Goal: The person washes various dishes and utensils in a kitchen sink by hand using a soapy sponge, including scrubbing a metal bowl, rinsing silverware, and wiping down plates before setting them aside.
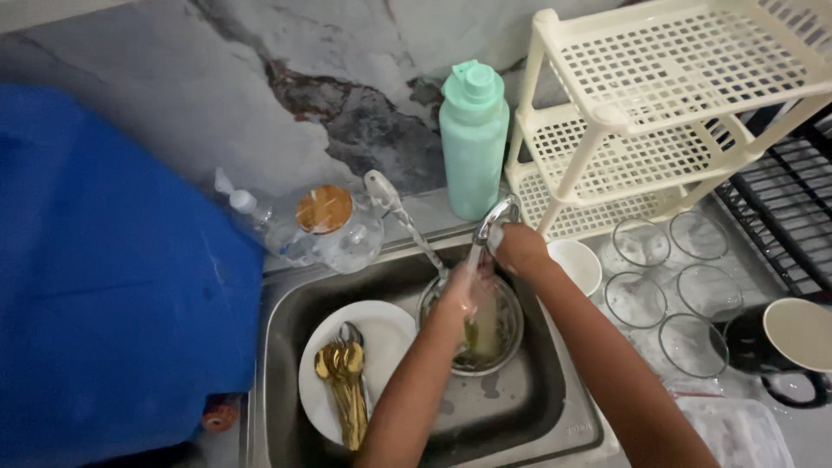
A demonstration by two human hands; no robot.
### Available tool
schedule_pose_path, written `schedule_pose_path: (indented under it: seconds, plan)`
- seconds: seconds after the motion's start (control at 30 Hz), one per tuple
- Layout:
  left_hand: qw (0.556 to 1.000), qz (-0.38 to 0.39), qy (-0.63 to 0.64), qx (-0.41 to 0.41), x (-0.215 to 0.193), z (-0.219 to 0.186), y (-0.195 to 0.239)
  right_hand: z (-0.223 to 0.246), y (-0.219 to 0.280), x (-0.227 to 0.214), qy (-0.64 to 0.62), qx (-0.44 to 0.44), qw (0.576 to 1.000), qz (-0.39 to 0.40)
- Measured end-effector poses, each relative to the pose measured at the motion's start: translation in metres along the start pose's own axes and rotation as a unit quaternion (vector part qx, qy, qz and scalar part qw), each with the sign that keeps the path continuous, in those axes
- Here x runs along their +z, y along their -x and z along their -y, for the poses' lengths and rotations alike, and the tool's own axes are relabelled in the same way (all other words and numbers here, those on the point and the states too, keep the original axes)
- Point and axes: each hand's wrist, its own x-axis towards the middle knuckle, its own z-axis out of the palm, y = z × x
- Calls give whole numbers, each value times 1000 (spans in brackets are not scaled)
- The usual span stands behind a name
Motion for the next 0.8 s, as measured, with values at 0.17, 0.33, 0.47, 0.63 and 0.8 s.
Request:
schedule_pose_path:
  seconds: [0.17, 0.33, 0.47, 0.63, 0.8]
  plan:
    - [889, 19, -458, 4, -38, -22, 36, 2, -26, 30, 125, -1, 989, -81]
    - [675, 39, -729, 112, -77, -48, 87, -3, -28, 32, 78, 28, 995, -57]
    - [806, 17, -562, 184, -108, -63, 107, 4, -13, 32, 15, 32, 999, -26]
    - [871, 6, -448, 203, -113, -88, 180, 12, 24, 8, 33, 18, 999, 27]
    - [959, 57, -104, 259, -96, -128, 256, -40, -31, 79, 221, -259, 869, -358]
